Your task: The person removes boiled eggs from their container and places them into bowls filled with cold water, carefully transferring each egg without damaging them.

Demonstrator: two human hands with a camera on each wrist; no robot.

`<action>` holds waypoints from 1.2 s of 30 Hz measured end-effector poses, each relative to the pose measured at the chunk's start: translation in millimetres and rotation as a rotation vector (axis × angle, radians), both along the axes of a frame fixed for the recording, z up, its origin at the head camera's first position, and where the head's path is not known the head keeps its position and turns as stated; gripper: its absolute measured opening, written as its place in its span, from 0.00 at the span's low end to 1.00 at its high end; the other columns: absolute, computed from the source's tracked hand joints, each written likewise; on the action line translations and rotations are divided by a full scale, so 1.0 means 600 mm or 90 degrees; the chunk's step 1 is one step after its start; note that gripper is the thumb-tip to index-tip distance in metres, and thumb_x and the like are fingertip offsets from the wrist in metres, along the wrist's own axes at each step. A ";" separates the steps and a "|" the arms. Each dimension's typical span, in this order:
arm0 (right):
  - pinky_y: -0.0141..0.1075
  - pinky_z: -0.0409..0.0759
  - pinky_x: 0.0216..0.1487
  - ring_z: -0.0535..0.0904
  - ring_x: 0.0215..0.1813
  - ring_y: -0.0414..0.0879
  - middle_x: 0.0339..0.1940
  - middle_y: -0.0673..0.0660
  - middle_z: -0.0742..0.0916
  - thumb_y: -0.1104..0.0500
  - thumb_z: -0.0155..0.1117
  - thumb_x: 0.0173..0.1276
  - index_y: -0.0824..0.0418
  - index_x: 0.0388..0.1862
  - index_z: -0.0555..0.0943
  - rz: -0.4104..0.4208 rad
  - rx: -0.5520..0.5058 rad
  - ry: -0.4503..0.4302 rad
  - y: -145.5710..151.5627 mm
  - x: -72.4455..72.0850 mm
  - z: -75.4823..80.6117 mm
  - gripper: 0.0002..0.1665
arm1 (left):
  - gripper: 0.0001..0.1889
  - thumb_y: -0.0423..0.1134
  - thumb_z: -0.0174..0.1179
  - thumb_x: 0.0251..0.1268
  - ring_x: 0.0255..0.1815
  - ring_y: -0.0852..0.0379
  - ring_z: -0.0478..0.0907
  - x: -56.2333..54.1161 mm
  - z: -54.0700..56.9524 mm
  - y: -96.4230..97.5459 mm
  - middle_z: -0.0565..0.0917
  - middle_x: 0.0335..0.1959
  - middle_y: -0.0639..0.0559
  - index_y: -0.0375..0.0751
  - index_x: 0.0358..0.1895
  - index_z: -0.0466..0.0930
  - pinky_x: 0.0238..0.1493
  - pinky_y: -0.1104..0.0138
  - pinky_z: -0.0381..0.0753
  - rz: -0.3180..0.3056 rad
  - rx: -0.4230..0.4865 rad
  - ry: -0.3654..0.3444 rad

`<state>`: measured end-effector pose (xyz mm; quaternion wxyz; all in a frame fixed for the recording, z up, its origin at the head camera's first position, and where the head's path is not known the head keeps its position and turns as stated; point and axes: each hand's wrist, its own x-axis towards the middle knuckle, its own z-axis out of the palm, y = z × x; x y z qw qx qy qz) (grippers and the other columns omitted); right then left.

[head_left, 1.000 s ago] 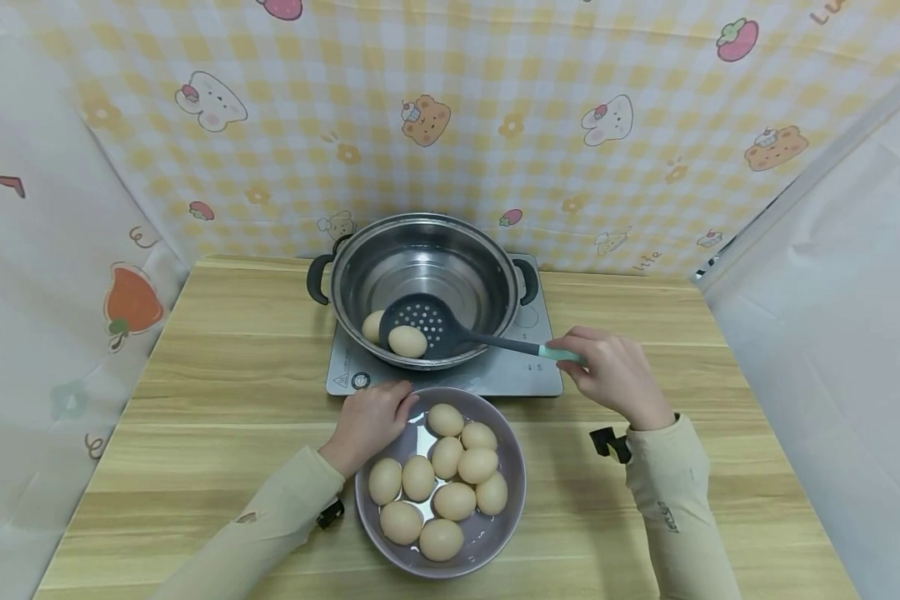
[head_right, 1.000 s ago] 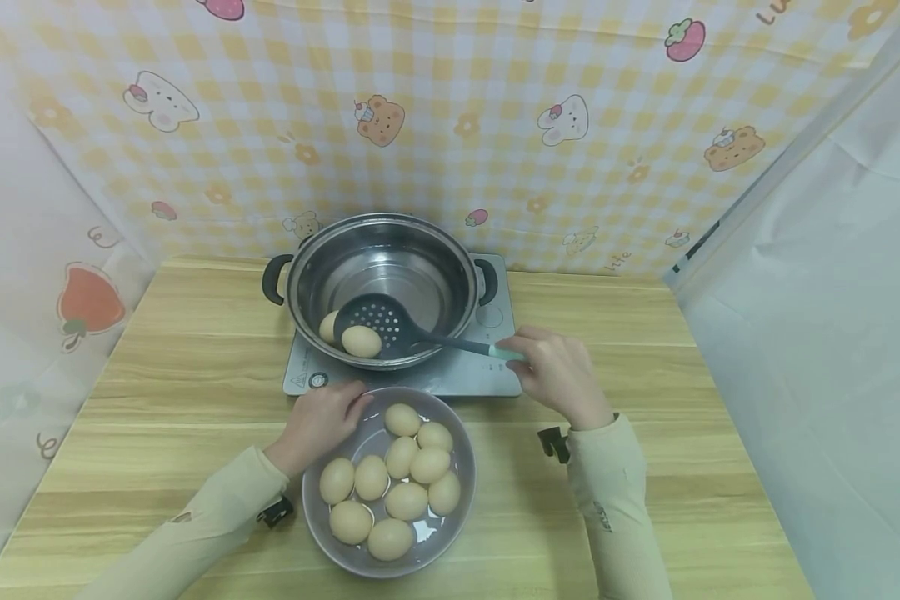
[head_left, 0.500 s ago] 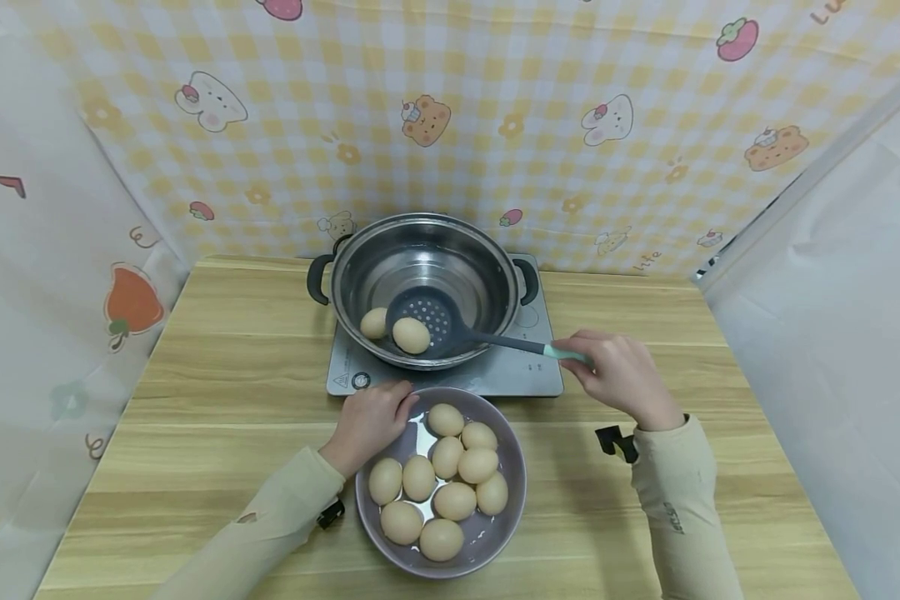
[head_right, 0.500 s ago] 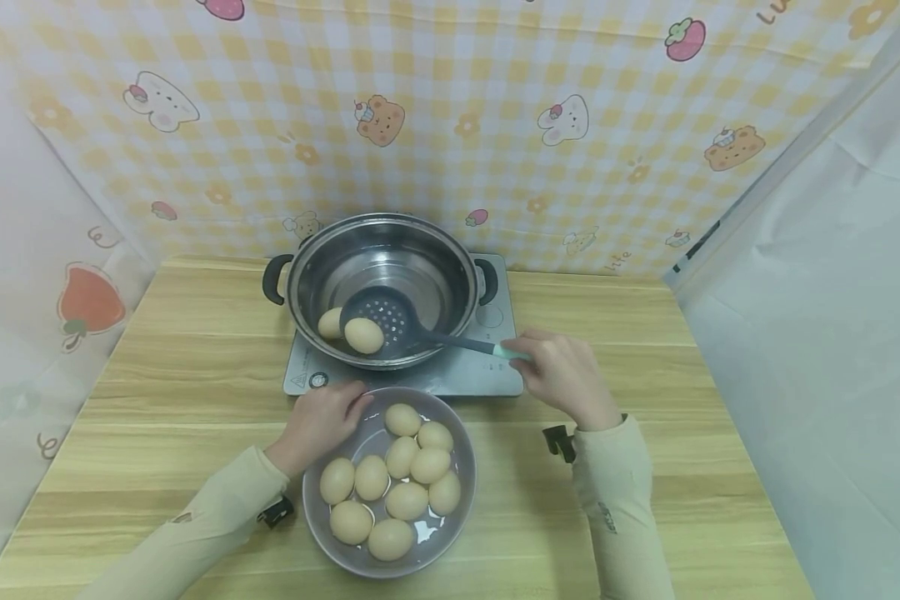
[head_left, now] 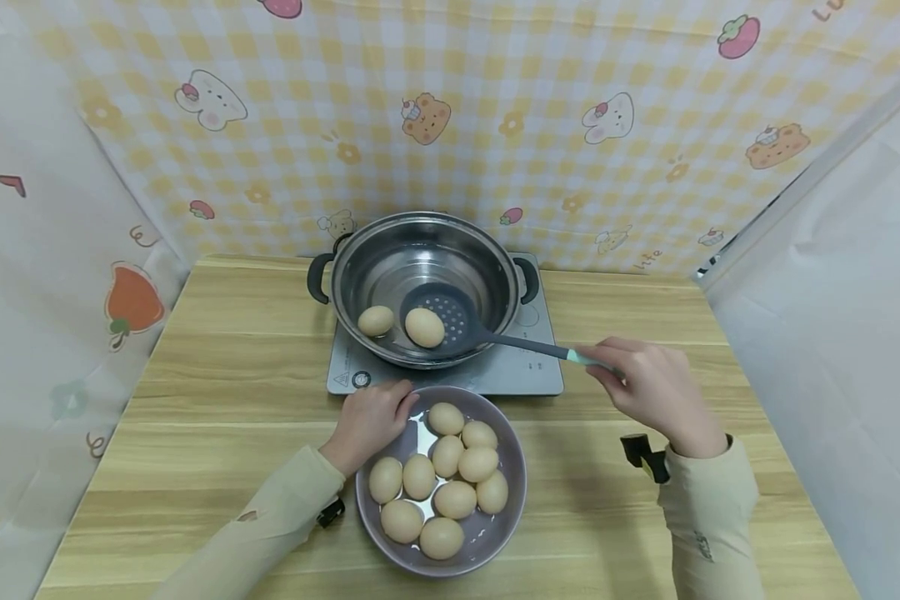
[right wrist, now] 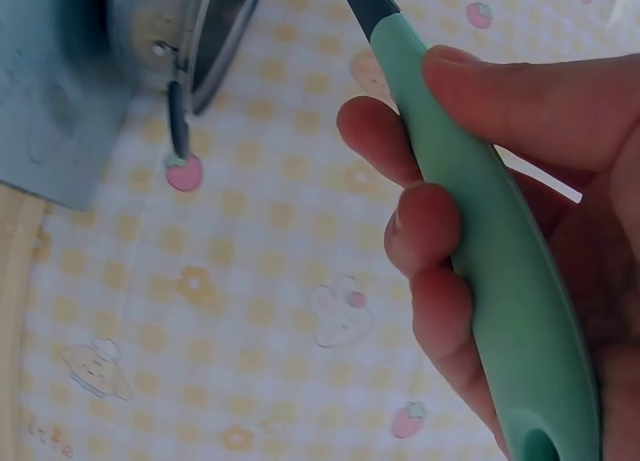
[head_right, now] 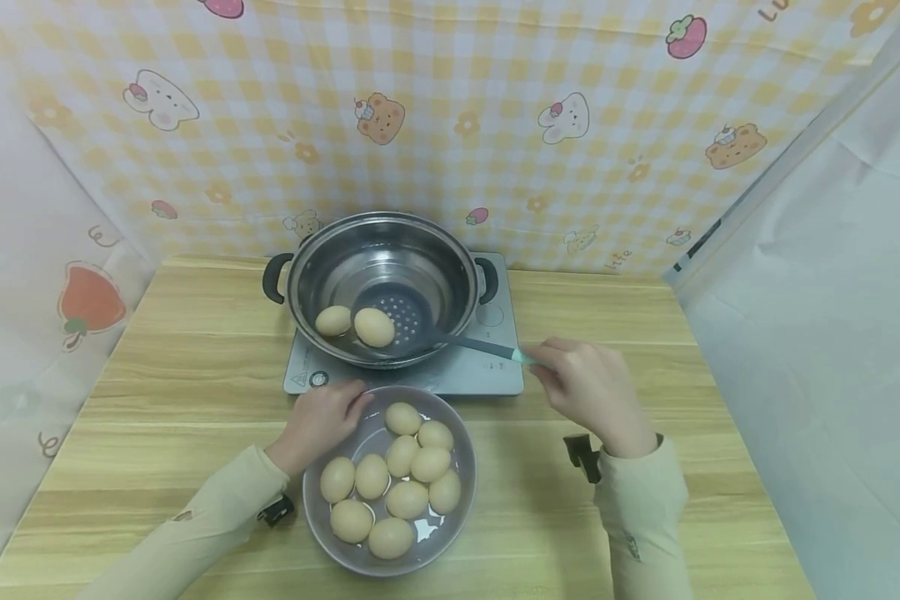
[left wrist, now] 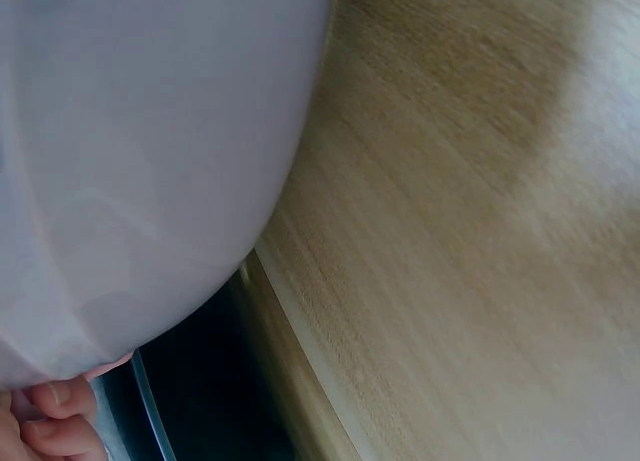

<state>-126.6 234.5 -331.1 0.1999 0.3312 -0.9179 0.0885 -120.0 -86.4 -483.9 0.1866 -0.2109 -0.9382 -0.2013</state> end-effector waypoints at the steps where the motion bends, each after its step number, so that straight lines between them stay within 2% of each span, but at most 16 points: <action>1: 0.27 0.57 0.14 0.62 0.14 0.31 0.25 0.48 0.84 0.66 0.70 0.46 0.57 0.36 0.85 0.001 0.001 0.005 0.002 0.004 0.003 0.15 | 0.07 0.40 0.59 0.59 0.12 0.57 0.71 0.000 0.000 0.000 0.75 0.15 0.55 0.46 0.24 0.75 0.11 0.68 0.61 0.000 -0.001 -0.002; 9: 0.23 0.57 0.14 0.63 0.14 0.29 0.27 0.48 0.85 0.66 0.69 0.45 0.59 0.36 0.85 0.015 -0.012 0.026 0.013 0.044 0.010 0.15 | 0.06 0.40 0.59 0.58 0.13 0.56 0.73 -0.002 -0.003 0.001 0.77 0.16 0.54 0.45 0.25 0.77 0.12 0.67 0.62 0.001 0.002 0.004; 12: 0.22 0.57 0.13 0.64 0.15 0.29 0.27 0.48 0.85 0.57 0.62 0.59 0.59 0.36 0.85 0.023 -0.018 0.033 0.015 0.057 0.009 0.09 | 0.05 0.40 0.60 0.57 0.13 0.56 0.74 -0.003 -0.005 0.001 0.78 0.17 0.54 0.46 0.26 0.77 0.12 0.67 0.63 0.003 0.003 0.013; 15: 0.21 0.56 0.13 0.64 0.15 0.29 0.27 0.47 0.84 0.46 0.46 0.70 0.58 0.35 0.85 0.026 -0.025 0.043 0.016 0.070 0.008 0.23 | 0.06 0.40 0.60 0.57 0.12 0.55 0.73 -0.004 -0.006 0.001 0.77 0.15 0.53 0.46 0.25 0.78 0.11 0.66 0.62 0.004 0.004 0.020; 17: 0.21 0.55 0.13 0.63 0.15 0.29 0.26 0.46 0.84 0.43 0.37 0.72 0.58 0.34 0.85 0.029 -0.031 0.052 0.017 0.078 0.007 0.31 | 0.06 0.40 0.60 0.57 0.12 0.55 0.72 -0.004 -0.006 0.001 0.76 0.14 0.53 0.46 0.25 0.77 0.11 0.66 0.62 0.004 0.005 0.020; 24: 0.18 0.51 0.14 0.61 0.15 0.28 0.24 0.45 0.83 0.44 0.39 0.72 0.58 0.31 0.85 0.034 -0.042 0.061 0.022 0.106 -0.003 0.30 | 0.08 0.37 0.61 0.53 0.11 0.57 0.69 -0.005 -0.007 0.000 0.72 0.13 0.53 0.45 0.21 0.72 0.11 0.67 0.60 0.014 -0.004 -0.001; 29: 0.17 0.50 0.15 0.61 0.15 0.28 0.24 0.45 0.83 0.43 0.39 0.72 0.57 0.30 0.85 0.036 -0.046 0.062 0.024 0.119 -0.012 0.30 | 0.11 0.31 0.60 0.47 0.11 0.58 0.68 -0.006 -0.006 -0.001 0.72 0.12 0.53 0.46 0.17 0.67 0.11 0.68 0.61 0.016 -0.002 -0.013; 34: 0.16 0.50 0.16 0.59 0.16 0.26 0.25 0.44 0.82 0.43 0.39 0.71 0.57 0.31 0.84 0.042 -0.064 0.027 0.026 0.127 -0.025 0.29 | 0.06 0.30 0.59 0.42 0.13 0.56 0.73 -0.005 -0.006 -0.002 0.76 0.14 0.53 0.45 0.20 0.72 0.12 0.66 0.64 0.011 0.002 -0.014; 36: 0.16 0.51 0.16 0.59 0.16 0.26 0.25 0.44 0.81 0.43 0.39 0.71 0.57 0.31 0.84 0.044 -0.071 0.015 0.027 0.130 -0.033 0.29 | 0.05 0.31 0.60 0.44 0.16 0.55 0.75 -0.003 -0.005 -0.002 0.78 0.17 0.52 0.45 0.22 0.74 0.13 0.65 0.67 0.008 0.006 -0.016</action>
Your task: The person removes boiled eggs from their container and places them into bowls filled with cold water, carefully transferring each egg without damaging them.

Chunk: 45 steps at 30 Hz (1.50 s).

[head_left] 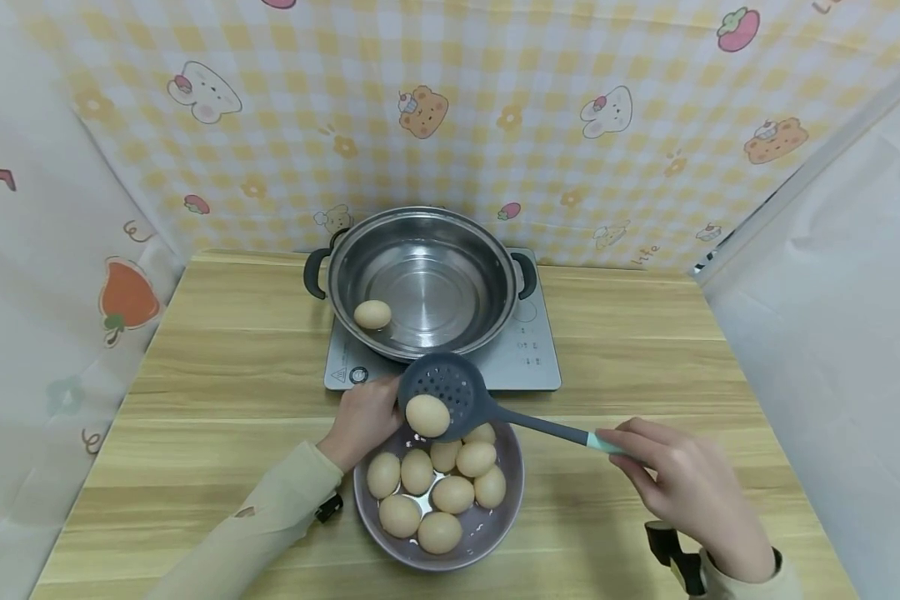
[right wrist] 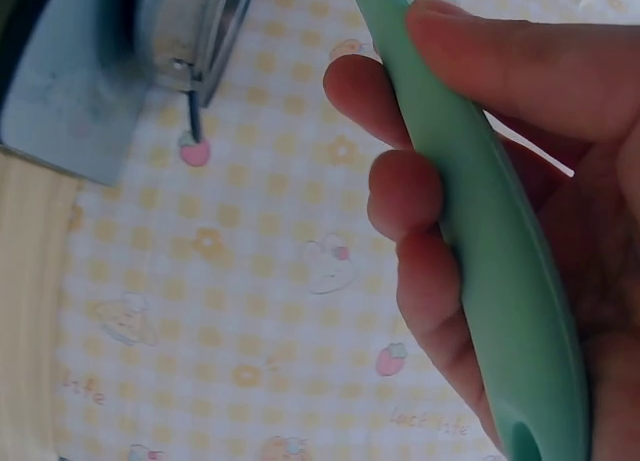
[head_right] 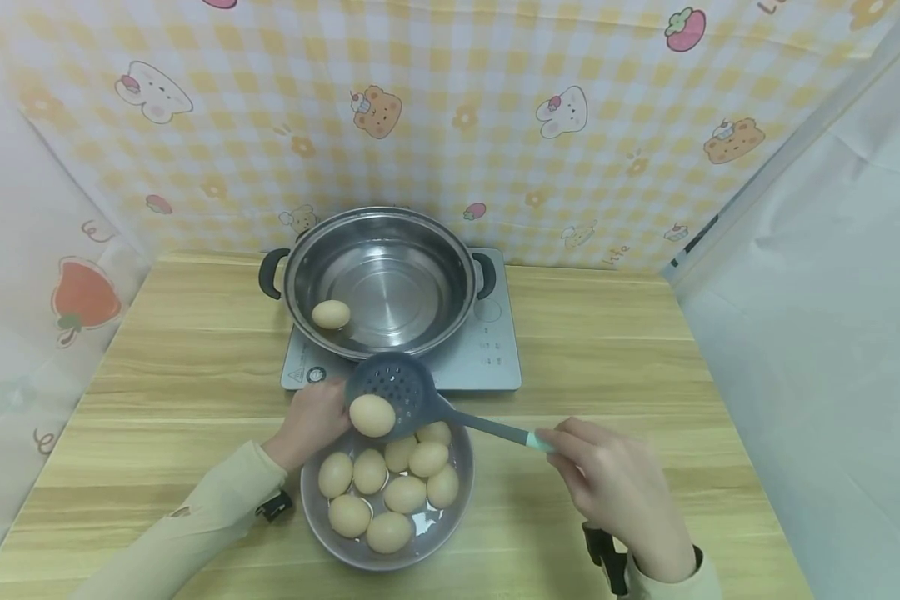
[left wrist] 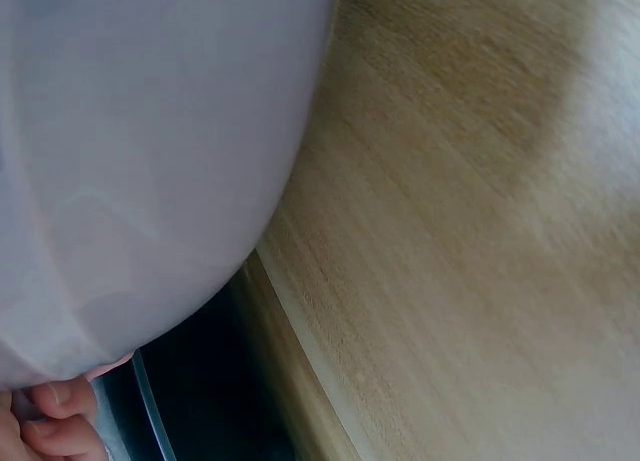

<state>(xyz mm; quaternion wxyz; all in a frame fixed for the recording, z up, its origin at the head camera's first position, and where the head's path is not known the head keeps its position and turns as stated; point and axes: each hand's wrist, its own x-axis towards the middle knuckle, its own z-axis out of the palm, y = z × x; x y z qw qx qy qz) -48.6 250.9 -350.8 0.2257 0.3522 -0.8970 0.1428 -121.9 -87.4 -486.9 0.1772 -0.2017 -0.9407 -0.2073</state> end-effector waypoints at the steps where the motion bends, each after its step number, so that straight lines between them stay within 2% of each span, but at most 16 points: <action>1: 0.16 0.51 0.16 0.58 0.16 0.26 0.25 0.43 0.81 0.43 0.39 0.71 0.57 0.31 0.84 0.000 -0.002 -0.003 0.000 0.001 -0.004 0.29 | 0.04 0.32 0.60 0.46 0.17 0.55 0.76 0.000 0.001 0.000 0.79 0.18 0.52 0.45 0.23 0.75 0.14 0.64 0.68 -0.001 0.002 -0.001; 8: 0.16 0.51 0.17 0.58 0.17 0.25 0.26 0.41 0.80 0.42 0.38 0.71 0.53 0.31 0.83 -0.016 0.001 -0.009 0.001 0.002 -0.026 0.28 | 0.02 0.38 0.61 0.54 0.21 0.54 0.79 0.002 0.006 0.001 0.82 0.23 0.52 0.46 0.28 0.78 0.18 0.63 0.71 -0.006 0.014 -0.024; 9: 0.16 0.51 0.17 0.58 0.17 0.25 0.26 0.40 0.80 0.43 0.43 0.70 0.53 0.31 0.83 -0.018 0.003 -0.009 0.001 0.002 -0.027 0.24 | 0.02 0.38 0.61 0.55 0.22 0.54 0.79 0.003 0.007 0.001 0.82 0.24 0.51 0.46 0.29 0.78 0.18 0.63 0.71 -0.006 0.015 -0.028; 12: 0.16 0.52 0.17 0.59 0.17 0.25 0.26 0.40 0.80 0.51 0.59 0.59 0.52 0.31 0.82 -0.019 0.009 -0.018 0.001 0.000 -0.031 0.08 | 0.02 0.39 0.60 0.56 0.23 0.54 0.80 0.003 0.008 0.002 0.83 0.25 0.51 0.46 0.30 0.79 0.18 0.63 0.71 -0.007 0.017 -0.033; 13: 0.16 0.52 0.17 0.59 0.18 0.25 0.25 0.40 0.80 0.54 0.63 0.54 0.52 0.31 0.82 -0.018 0.009 -0.022 0.002 -0.001 -0.032 0.06 | 0.03 0.39 0.61 0.55 0.23 0.54 0.80 0.003 0.009 0.002 0.83 0.25 0.51 0.46 0.30 0.79 0.19 0.63 0.71 -0.007 0.016 -0.033; 15: 0.16 0.51 0.17 0.59 0.18 0.25 0.25 0.39 0.79 0.59 0.64 0.44 0.52 0.31 0.82 -0.018 0.010 -0.028 0.002 -0.001 -0.032 0.11 | 0.03 0.39 0.61 0.55 0.22 0.53 0.80 0.003 0.009 0.002 0.83 0.24 0.51 0.46 0.29 0.78 0.18 0.63 0.71 -0.009 0.014 -0.032; 17: 0.16 0.51 0.17 0.58 0.18 0.25 0.24 0.39 0.79 0.54 0.63 0.53 0.51 0.31 0.82 -0.019 0.010 -0.027 0.002 -0.002 -0.034 0.06 | 0.03 0.39 0.60 0.55 0.21 0.53 0.79 0.003 0.009 0.002 0.82 0.23 0.51 0.46 0.29 0.78 0.18 0.64 0.70 -0.008 0.011 -0.029; 21: 0.16 0.50 0.17 0.58 0.18 0.25 0.24 0.40 0.79 0.46 0.53 0.64 0.51 0.30 0.81 -0.014 0.001 -0.016 0.002 -0.004 -0.035 0.14 | 0.04 0.39 0.58 0.60 0.19 0.54 0.78 0.003 0.009 0.002 0.81 0.21 0.51 0.45 0.30 0.78 0.16 0.65 0.68 -0.006 0.001 -0.026; 22: 0.16 0.50 0.17 0.59 0.18 0.25 0.24 0.40 0.79 0.46 0.52 0.65 0.51 0.30 0.81 -0.012 -0.001 -0.012 0.002 -0.004 -0.035 0.14 | 0.05 0.39 0.57 0.60 0.18 0.54 0.77 0.003 0.009 0.002 0.81 0.20 0.51 0.44 0.30 0.78 0.16 0.65 0.67 -0.006 -0.002 -0.025; 24: 0.16 0.51 0.17 0.60 0.18 0.26 0.24 0.41 0.79 0.52 0.61 0.56 0.52 0.29 0.81 -0.004 -0.008 -0.009 0.002 -0.005 -0.035 0.06 | 0.06 0.40 0.57 0.61 0.17 0.55 0.77 0.003 0.008 0.002 0.80 0.20 0.51 0.43 0.30 0.78 0.15 0.66 0.66 -0.007 -0.007 -0.022; 25: 0.16 0.52 0.18 0.61 0.18 0.27 0.24 0.41 0.79 0.53 0.61 0.56 0.52 0.29 0.81 -0.002 -0.009 -0.010 0.001 -0.005 -0.034 0.05 | 0.06 0.40 0.57 0.61 0.17 0.55 0.76 0.003 0.009 0.002 0.80 0.19 0.52 0.43 0.29 0.78 0.15 0.66 0.66 -0.007 -0.008 -0.019; 27: 0.17 0.55 0.18 0.63 0.18 0.29 0.25 0.41 0.79 0.48 0.55 0.64 0.52 0.28 0.81 -0.005 -0.007 -0.017 0.001 -0.005 -0.033 0.12 | 0.06 0.40 0.58 0.60 0.16 0.55 0.75 0.003 0.008 0.002 0.79 0.18 0.52 0.43 0.28 0.78 0.14 0.66 0.65 -0.006 -0.013 -0.011; 30: 0.19 0.60 0.18 0.67 0.19 0.32 0.26 0.41 0.80 0.45 0.48 0.68 0.53 0.27 0.80 -0.015 -0.007 -0.029 0.000 -0.004 -0.031 0.19 | 0.06 0.40 0.58 0.59 0.15 0.55 0.74 0.002 0.007 0.003 0.78 0.17 0.52 0.44 0.27 0.78 0.13 0.66 0.64 -0.007 -0.013 0.000; 36: 0.23 0.65 0.20 0.72 0.21 0.36 0.26 0.43 0.81 0.48 0.48 0.69 0.54 0.24 0.80 -0.010 -0.030 0.022 0.000 -0.007 -0.026 0.19 | 0.06 0.39 0.58 0.59 0.14 0.54 0.74 0.000 0.004 0.002 0.78 0.17 0.52 0.43 0.27 0.77 0.13 0.65 0.65 -0.011 -0.013 0.013; 39: 0.23 0.65 0.20 0.71 0.20 0.36 0.25 0.44 0.80 0.46 0.41 0.71 0.54 0.23 0.80 -0.004 -0.039 0.052 -0.001 -0.011 -0.022 0.25 | 0.06 0.39 0.58 0.59 0.14 0.54 0.74 0.001 0.004 0.002 0.78 0.17 0.51 0.43 0.27 0.77 0.13 0.65 0.65 -0.011 -0.014 0.014; 45: 0.25 0.64 0.20 0.71 0.21 0.39 0.24 0.46 0.80 0.47 0.41 0.72 0.55 0.23 0.80 0.001 -0.049 0.051 0.003 -0.018 -0.013 0.26 | 0.06 0.39 0.59 0.59 0.15 0.54 0.75 0.001 0.005 0.003 0.78 0.18 0.52 0.43 0.27 0.77 0.13 0.65 0.66 -0.009 -0.013 0.004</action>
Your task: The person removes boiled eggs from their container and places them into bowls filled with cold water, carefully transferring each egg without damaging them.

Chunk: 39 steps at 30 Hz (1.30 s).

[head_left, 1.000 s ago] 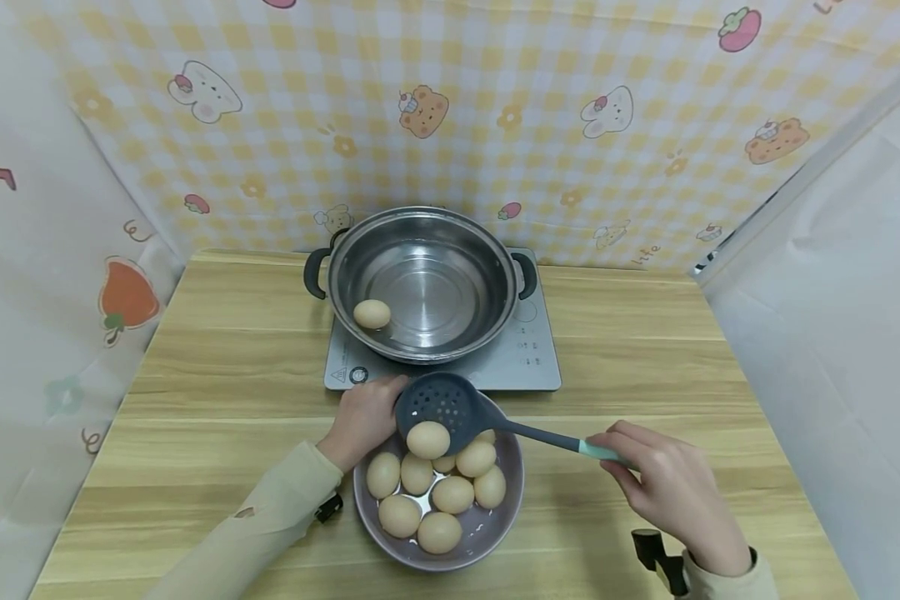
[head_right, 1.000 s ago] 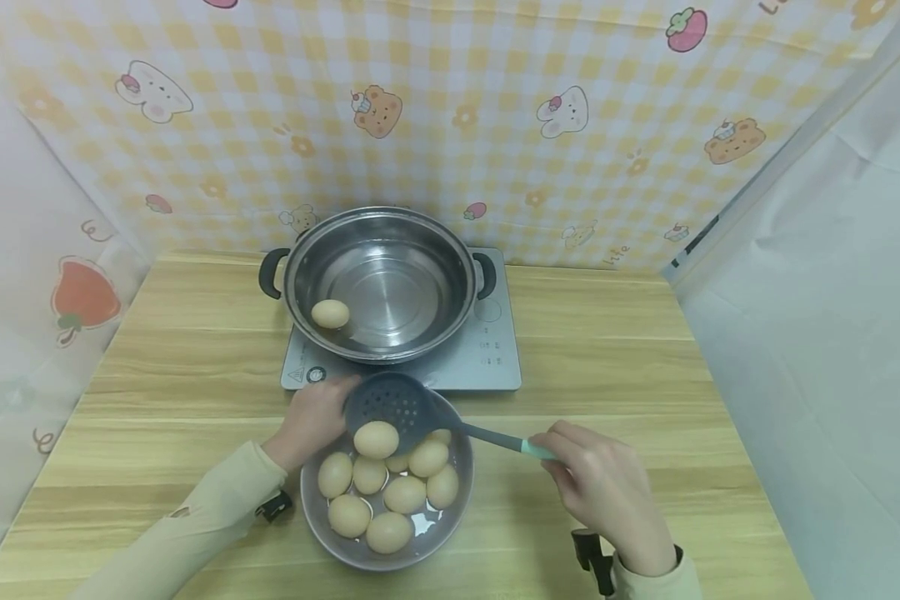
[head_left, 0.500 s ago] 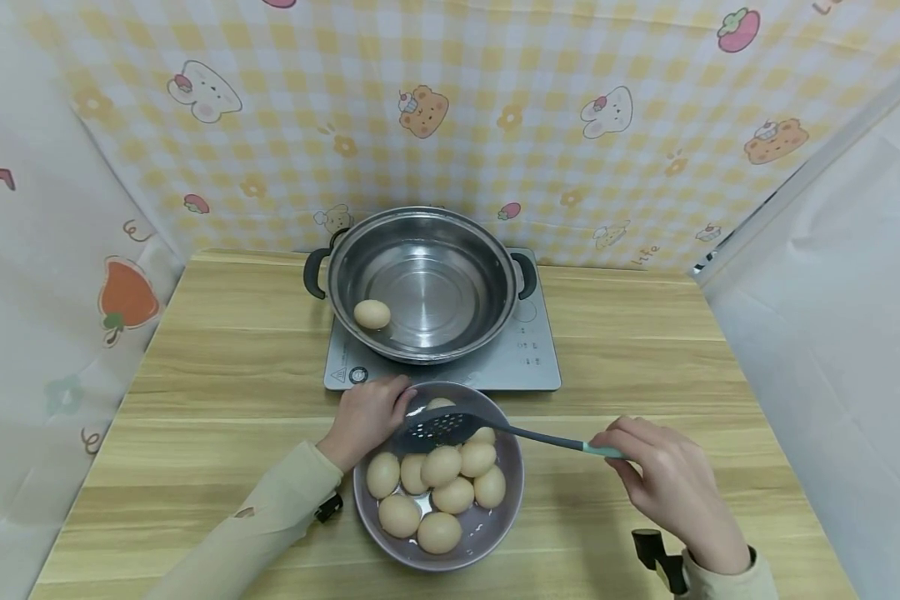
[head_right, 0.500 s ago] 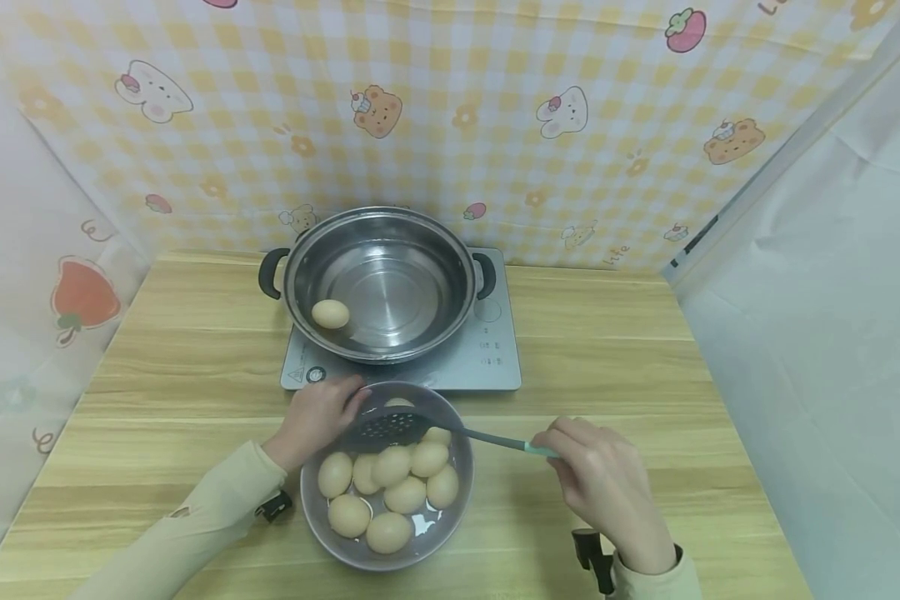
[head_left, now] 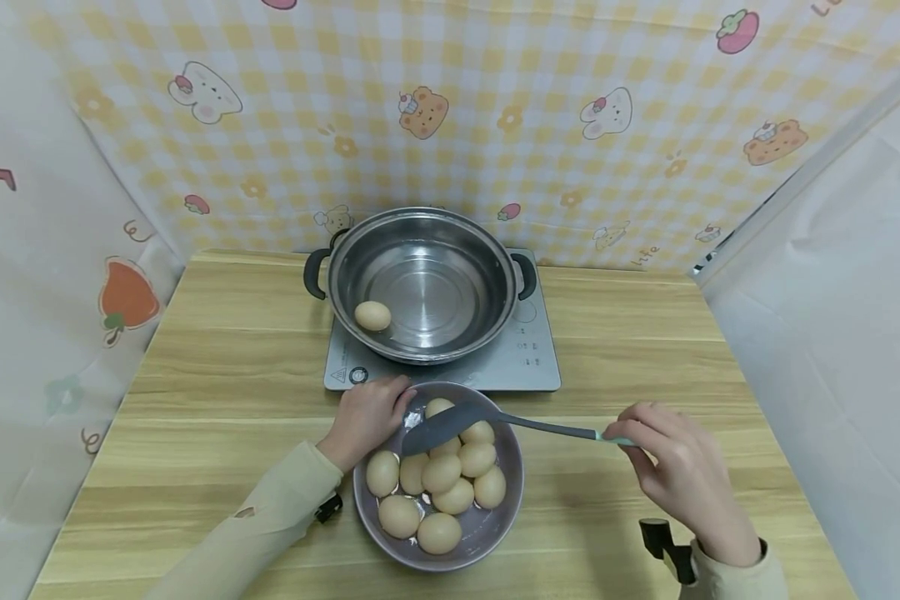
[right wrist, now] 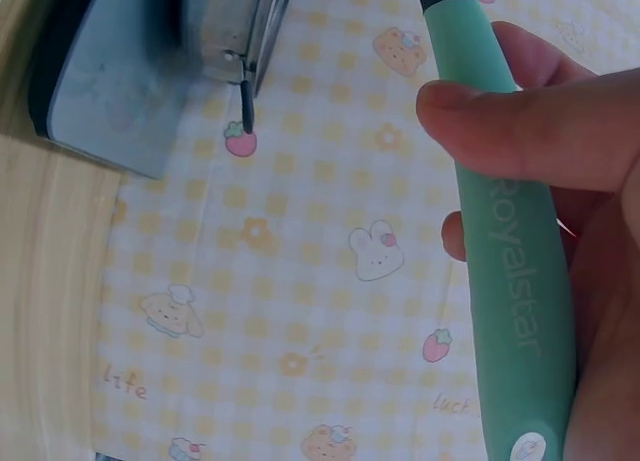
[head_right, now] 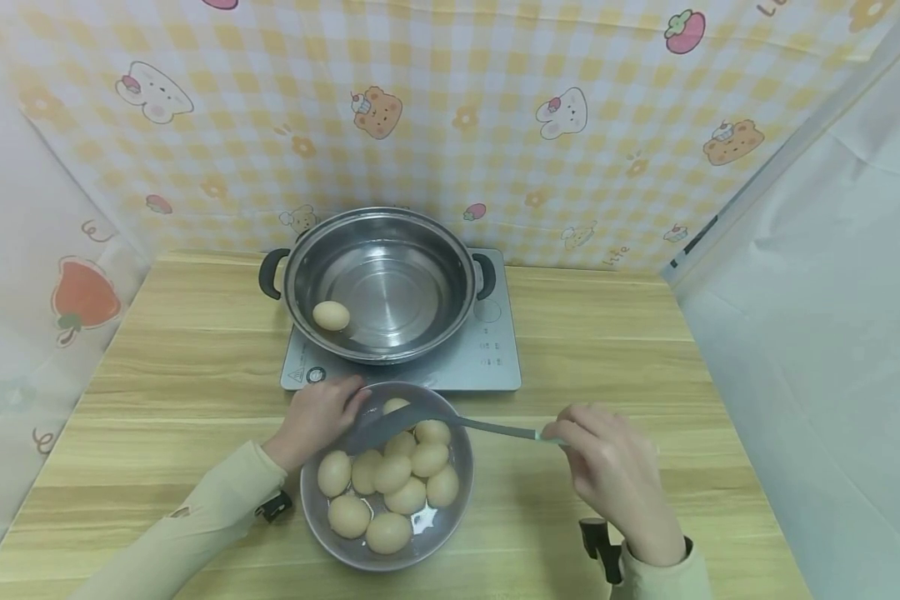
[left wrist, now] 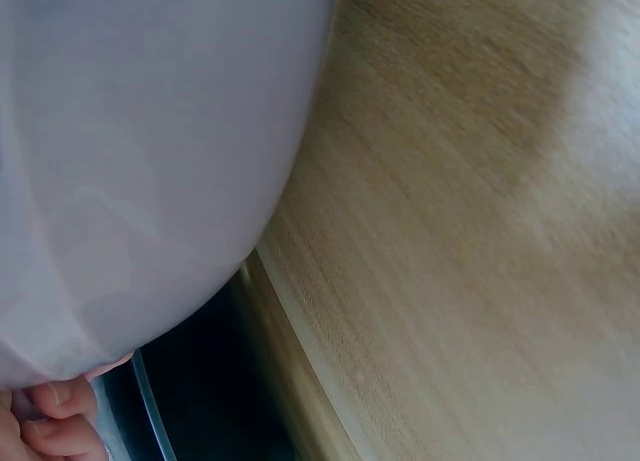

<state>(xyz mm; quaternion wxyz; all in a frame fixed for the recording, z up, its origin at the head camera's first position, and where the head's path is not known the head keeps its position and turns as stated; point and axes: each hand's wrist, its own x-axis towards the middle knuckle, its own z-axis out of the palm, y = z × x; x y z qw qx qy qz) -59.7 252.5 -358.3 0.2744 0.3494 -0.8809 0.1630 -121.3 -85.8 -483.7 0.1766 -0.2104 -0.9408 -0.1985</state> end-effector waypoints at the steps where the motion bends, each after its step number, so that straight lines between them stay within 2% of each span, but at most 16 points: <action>1: 0.25 0.64 0.20 0.71 0.21 0.40 0.25 0.46 0.80 0.47 0.40 0.72 0.56 0.23 0.80 0.001 -0.001 -0.002 0.001 -0.002 0.001 0.26 | 0.06 0.39 0.59 0.58 0.15 0.54 0.75 0.000 0.000 0.000 0.79 0.18 0.52 0.43 0.27 0.77 0.13 0.65 0.66 0.000 0.000 -0.002; 9: 0.25 0.68 0.22 0.75 0.23 0.38 0.25 0.45 0.81 0.46 0.43 0.71 0.54 0.24 0.81 0.017 -0.003 -0.017 0.003 -0.020 0.017 0.24 | 0.06 0.39 0.59 0.59 0.14 0.55 0.74 0.001 0.001 -0.001 0.77 0.17 0.52 0.43 0.27 0.76 0.13 0.66 0.64 -0.008 0.004 -0.004; 11: 0.25 0.68 0.22 0.75 0.23 0.37 0.26 0.44 0.81 0.46 0.44 0.70 0.53 0.26 0.81 0.029 -0.008 -0.029 0.004 -0.028 0.021 0.22 | 0.05 0.38 0.61 0.56 0.14 0.56 0.73 0.002 0.001 -0.003 0.78 0.17 0.52 0.44 0.26 0.76 0.13 0.66 0.64 -0.009 0.011 -0.007; 13: 0.24 0.67 0.20 0.75 0.22 0.36 0.27 0.44 0.82 0.45 0.46 0.70 0.52 0.28 0.82 0.034 -0.013 -0.049 0.004 -0.038 0.024 0.21 | 0.07 0.36 0.62 0.51 0.12 0.57 0.70 0.003 0.000 -0.004 0.75 0.15 0.52 0.44 0.22 0.73 0.12 0.66 0.63 0.000 0.022 -0.014; 16: 0.23 0.68 0.20 0.75 0.22 0.34 0.28 0.45 0.82 0.55 0.61 0.62 0.54 0.32 0.82 0.037 -0.013 -0.072 0.000 -0.052 0.027 0.05 | 0.09 0.35 0.63 0.48 0.10 0.60 0.65 0.002 -0.002 -0.003 0.72 0.12 0.53 0.45 0.19 0.70 0.11 0.67 0.61 0.007 0.027 -0.011; 17: 0.23 0.67 0.20 0.74 0.21 0.34 0.29 0.46 0.82 0.59 0.65 0.57 0.55 0.34 0.82 0.032 -0.012 -0.083 -0.003 -0.056 0.028 0.05 | 0.10 0.36 0.62 0.50 0.10 0.60 0.64 0.002 -0.003 -0.003 0.71 0.11 0.54 0.45 0.19 0.70 0.10 0.67 0.60 0.007 0.025 -0.005; 20: 0.23 0.64 0.18 0.70 0.19 0.32 0.30 0.47 0.82 0.71 0.69 0.45 0.57 0.38 0.81 0.008 0.002 -0.091 -0.016 -0.072 0.027 0.19 | 0.09 0.39 0.60 0.56 0.10 0.57 0.69 0.000 -0.004 -0.002 0.73 0.13 0.54 0.46 0.21 0.72 0.11 0.66 0.60 0.001 0.011 0.013; 24: 0.25 0.59 0.14 0.64 0.16 0.33 0.30 0.49 0.82 0.70 0.69 0.48 0.59 0.40 0.81 -0.043 0.018 -0.068 -0.040 -0.094 0.020 0.18 | 0.06 0.40 0.59 0.58 0.14 0.54 0.75 0.000 -0.003 -0.001 0.78 0.16 0.53 0.45 0.25 0.76 0.12 0.65 0.63 0.000 0.005 0.012; 30: 0.31 0.65 0.14 0.74 0.18 0.41 0.29 0.53 0.82 0.69 0.69 0.49 0.61 0.37 0.83 -0.096 0.020 0.002 -0.084 -0.132 -0.001 0.14 | 0.05 0.40 0.58 0.59 0.16 0.53 0.76 0.000 -0.001 -0.002 0.80 0.18 0.53 0.44 0.28 0.78 0.14 0.63 0.65 0.002 0.001 0.013; 34: 0.33 0.67 0.16 0.76 0.20 0.43 0.28 0.53 0.82 0.71 0.68 0.48 0.60 0.36 0.84 -0.129 0.005 0.006 -0.109 -0.151 -0.015 0.15 | 0.05 0.40 0.59 0.58 0.16 0.53 0.76 0.001 -0.002 -0.002 0.80 0.18 0.52 0.44 0.27 0.78 0.14 0.63 0.66 0.000 0.002 0.021; 39: 0.33 0.67 0.15 0.77 0.22 0.44 0.26 0.52 0.82 0.72 0.67 0.46 0.59 0.33 0.85 -0.158 -0.009 0.007 -0.130 -0.160 -0.031 0.15 | 0.05 0.40 0.60 0.57 0.15 0.53 0.76 0.002 -0.002 -0.002 0.79 0.18 0.52 0.44 0.27 0.77 0.13 0.64 0.66 -0.001 0.004 0.029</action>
